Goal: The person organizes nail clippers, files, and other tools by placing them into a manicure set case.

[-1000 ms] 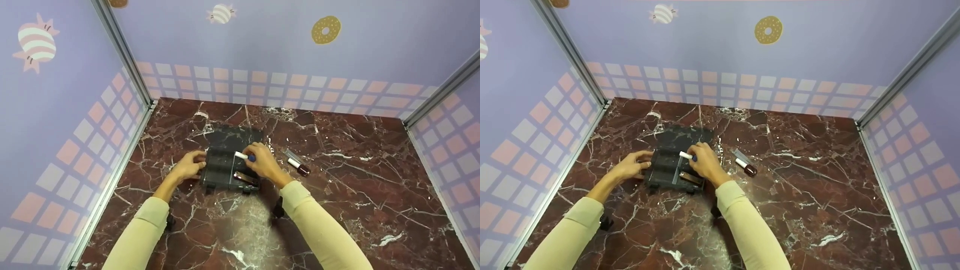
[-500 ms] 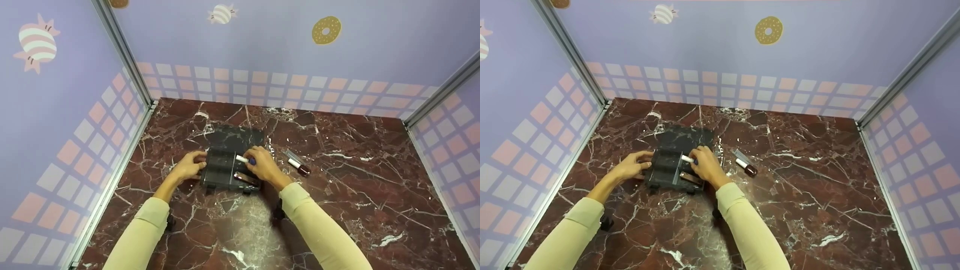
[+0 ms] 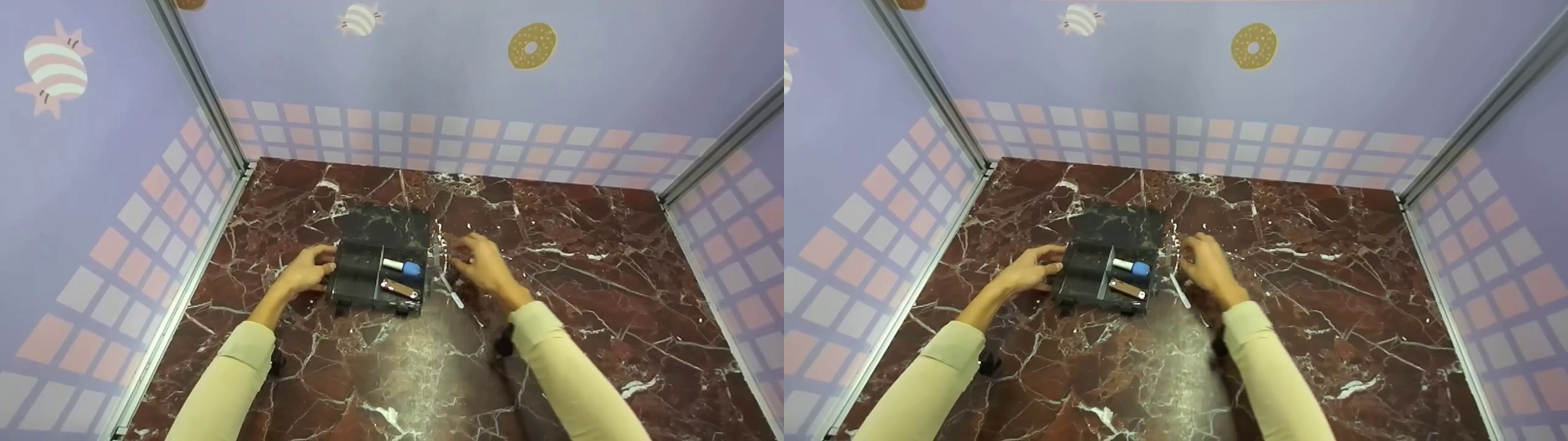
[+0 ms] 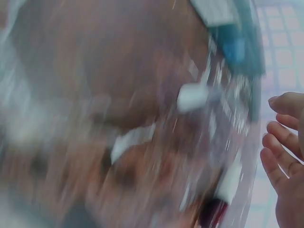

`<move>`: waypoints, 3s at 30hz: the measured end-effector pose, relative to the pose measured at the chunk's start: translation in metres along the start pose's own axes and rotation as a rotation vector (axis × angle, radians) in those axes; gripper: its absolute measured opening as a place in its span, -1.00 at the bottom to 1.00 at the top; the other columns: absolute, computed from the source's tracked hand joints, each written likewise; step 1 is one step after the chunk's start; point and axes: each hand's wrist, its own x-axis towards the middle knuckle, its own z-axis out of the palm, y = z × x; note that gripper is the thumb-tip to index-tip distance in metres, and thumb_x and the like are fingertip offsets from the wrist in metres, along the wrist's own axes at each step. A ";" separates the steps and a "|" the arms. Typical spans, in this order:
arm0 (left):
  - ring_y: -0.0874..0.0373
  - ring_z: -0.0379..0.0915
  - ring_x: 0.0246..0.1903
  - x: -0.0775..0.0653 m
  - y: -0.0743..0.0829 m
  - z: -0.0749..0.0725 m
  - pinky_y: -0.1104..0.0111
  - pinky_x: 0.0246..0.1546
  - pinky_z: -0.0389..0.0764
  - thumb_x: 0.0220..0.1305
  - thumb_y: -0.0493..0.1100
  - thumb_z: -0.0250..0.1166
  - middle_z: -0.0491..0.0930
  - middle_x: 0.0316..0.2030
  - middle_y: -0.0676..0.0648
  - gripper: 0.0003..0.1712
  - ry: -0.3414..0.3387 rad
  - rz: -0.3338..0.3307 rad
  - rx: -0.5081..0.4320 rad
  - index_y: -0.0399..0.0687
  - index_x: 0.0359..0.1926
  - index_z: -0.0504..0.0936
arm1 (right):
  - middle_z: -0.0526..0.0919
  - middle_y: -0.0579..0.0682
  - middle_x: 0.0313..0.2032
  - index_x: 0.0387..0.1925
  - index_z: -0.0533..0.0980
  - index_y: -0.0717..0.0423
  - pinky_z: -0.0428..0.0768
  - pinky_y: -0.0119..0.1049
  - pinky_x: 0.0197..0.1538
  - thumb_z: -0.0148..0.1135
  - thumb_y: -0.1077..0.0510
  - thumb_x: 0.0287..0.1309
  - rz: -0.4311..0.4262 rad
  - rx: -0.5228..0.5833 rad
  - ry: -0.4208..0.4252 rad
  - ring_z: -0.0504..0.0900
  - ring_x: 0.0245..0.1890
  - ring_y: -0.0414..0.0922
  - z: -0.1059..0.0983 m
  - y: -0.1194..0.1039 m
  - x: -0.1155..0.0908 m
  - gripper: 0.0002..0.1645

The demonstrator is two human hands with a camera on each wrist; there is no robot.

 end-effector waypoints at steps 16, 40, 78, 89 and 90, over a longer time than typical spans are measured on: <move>-0.24 0.53 0.16 0.001 -0.001 0.001 0.00 -0.02 0.77 0.63 -0.32 0.10 0.39 0.39 -0.40 -0.42 0.001 -0.004 -0.019 -0.25 0.57 0.29 | 0.61 0.18 -0.29 -0.25 0.66 0.31 0.64 0.09 -0.10 0.62 0.26 0.04 0.108 -0.117 -0.029 0.60 -0.27 0.12 -0.022 0.050 -0.041 -0.71; -0.26 0.51 0.18 0.000 -0.002 -0.001 -0.07 0.02 0.75 0.64 -0.34 0.07 0.35 0.41 -0.42 -0.43 -0.005 -0.002 -0.039 -0.28 0.57 0.26 | 0.65 0.07 -0.17 -0.13 0.72 0.22 0.66 -0.02 0.06 0.50 0.23 0.17 -0.062 -0.035 -0.122 0.63 -0.13 0.04 0.030 -0.057 0.028 -0.76; -0.24 0.50 0.15 0.003 -0.003 0.002 -0.05 -0.01 0.77 0.62 -0.34 0.10 0.39 0.39 -0.42 -0.43 0.019 0.016 0.007 -0.28 0.55 0.30 | 0.66 0.04 -0.36 -0.24 0.70 0.28 0.68 -0.12 -0.27 0.58 0.24 0.15 -0.005 0.030 -0.046 0.62 -0.40 -0.06 0.013 -0.002 -0.020 -0.78; -0.32 0.47 0.24 0.002 -0.002 0.002 -0.08 0.02 0.75 0.63 -0.34 0.09 0.36 0.41 -0.43 -0.43 0.008 0.014 -0.003 -0.29 0.56 0.28 | 0.66 0.10 -0.26 -0.26 0.64 0.28 0.75 -0.07 -0.18 0.50 0.35 0.09 0.011 -0.009 -0.160 0.70 -0.32 0.00 0.019 -0.001 -0.040 -0.81; -0.34 0.47 0.24 0.002 -0.002 0.002 -0.08 0.02 0.75 0.63 -0.34 0.09 0.36 0.40 -0.43 -0.43 0.006 0.017 -0.002 -0.30 0.56 0.28 | 0.65 0.09 -0.27 -0.28 0.63 0.27 0.75 -0.08 -0.18 0.48 0.37 0.08 0.017 -0.009 -0.156 0.69 -0.33 -0.01 0.020 -0.002 -0.040 -0.83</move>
